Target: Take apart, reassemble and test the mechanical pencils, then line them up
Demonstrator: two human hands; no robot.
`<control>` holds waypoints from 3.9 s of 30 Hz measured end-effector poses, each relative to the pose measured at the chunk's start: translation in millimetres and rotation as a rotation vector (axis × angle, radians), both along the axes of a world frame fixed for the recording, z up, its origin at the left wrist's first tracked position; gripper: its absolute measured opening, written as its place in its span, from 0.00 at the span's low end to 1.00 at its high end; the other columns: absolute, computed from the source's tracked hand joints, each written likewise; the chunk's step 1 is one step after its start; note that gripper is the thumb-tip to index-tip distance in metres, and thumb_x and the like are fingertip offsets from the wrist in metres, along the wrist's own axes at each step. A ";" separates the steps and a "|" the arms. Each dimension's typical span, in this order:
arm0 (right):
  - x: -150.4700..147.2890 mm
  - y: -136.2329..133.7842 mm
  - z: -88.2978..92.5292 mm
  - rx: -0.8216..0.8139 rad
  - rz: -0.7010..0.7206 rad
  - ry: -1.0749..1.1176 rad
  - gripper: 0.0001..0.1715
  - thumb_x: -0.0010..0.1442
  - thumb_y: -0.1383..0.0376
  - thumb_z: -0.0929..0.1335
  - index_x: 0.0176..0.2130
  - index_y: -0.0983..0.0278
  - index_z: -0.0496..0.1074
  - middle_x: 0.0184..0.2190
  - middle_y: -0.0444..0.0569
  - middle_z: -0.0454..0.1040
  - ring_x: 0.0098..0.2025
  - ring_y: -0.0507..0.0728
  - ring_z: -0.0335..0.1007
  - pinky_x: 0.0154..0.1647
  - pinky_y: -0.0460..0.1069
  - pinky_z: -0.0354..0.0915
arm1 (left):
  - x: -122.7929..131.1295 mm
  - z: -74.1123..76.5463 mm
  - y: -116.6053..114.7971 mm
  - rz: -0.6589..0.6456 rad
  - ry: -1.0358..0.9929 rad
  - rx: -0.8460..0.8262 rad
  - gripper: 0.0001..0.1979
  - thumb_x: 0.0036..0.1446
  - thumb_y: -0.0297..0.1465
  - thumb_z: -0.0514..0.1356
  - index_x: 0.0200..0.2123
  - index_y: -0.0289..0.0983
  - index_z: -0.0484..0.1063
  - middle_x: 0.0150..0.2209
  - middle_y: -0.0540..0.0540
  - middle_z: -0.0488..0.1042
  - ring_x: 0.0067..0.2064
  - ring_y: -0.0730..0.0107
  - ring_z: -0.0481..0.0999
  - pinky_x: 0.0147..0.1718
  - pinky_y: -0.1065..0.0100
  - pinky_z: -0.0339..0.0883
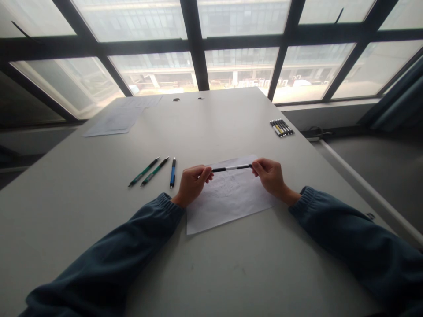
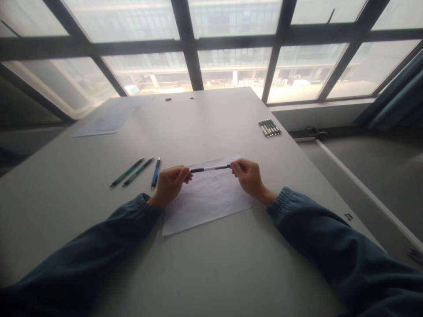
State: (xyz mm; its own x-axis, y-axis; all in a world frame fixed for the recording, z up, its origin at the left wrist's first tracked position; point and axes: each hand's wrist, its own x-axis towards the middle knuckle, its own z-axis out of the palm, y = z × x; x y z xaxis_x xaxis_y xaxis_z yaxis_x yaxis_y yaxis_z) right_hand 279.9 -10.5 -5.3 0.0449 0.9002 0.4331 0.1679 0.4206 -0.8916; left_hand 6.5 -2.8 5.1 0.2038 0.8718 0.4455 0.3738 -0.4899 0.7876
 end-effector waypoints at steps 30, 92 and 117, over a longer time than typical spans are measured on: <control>0.5 1.8 -2.8 -0.004 -0.001 0.009 0.21 0.64 0.52 0.70 0.27 0.64 0.74 0.20 0.43 0.71 0.22 0.50 0.65 0.24 0.46 0.62 | 0.1 0.2 0.0 -0.009 0.026 -0.008 0.23 0.69 0.39 0.55 0.23 0.34 0.75 0.20 0.49 0.73 0.22 0.77 0.70 0.24 0.74 0.62; -5.4 -5.0 0.0 0.286 0.148 -0.434 0.13 0.65 0.58 0.71 0.48 0.59 0.78 0.38 0.51 0.79 0.40 0.58 0.75 0.44 0.54 0.70 | 0.0 3.4 -2.1 -0.045 0.030 0.095 0.24 0.68 0.41 0.57 0.21 0.35 0.74 0.23 0.47 0.75 0.25 0.73 0.73 0.27 0.71 0.65; -7.4 -5.5 -4.9 0.214 0.122 -0.373 0.09 0.66 0.60 0.69 0.39 0.62 0.78 0.34 0.50 0.78 0.33 0.56 0.72 0.35 0.50 0.67 | 1.3 3.7 2.5 -0.086 0.089 0.386 0.06 0.62 0.31 0.65 0.42 0.39 0.80 0.35 0.44 0.79 0.37 0.67 0.76 0.38 0.65 0.71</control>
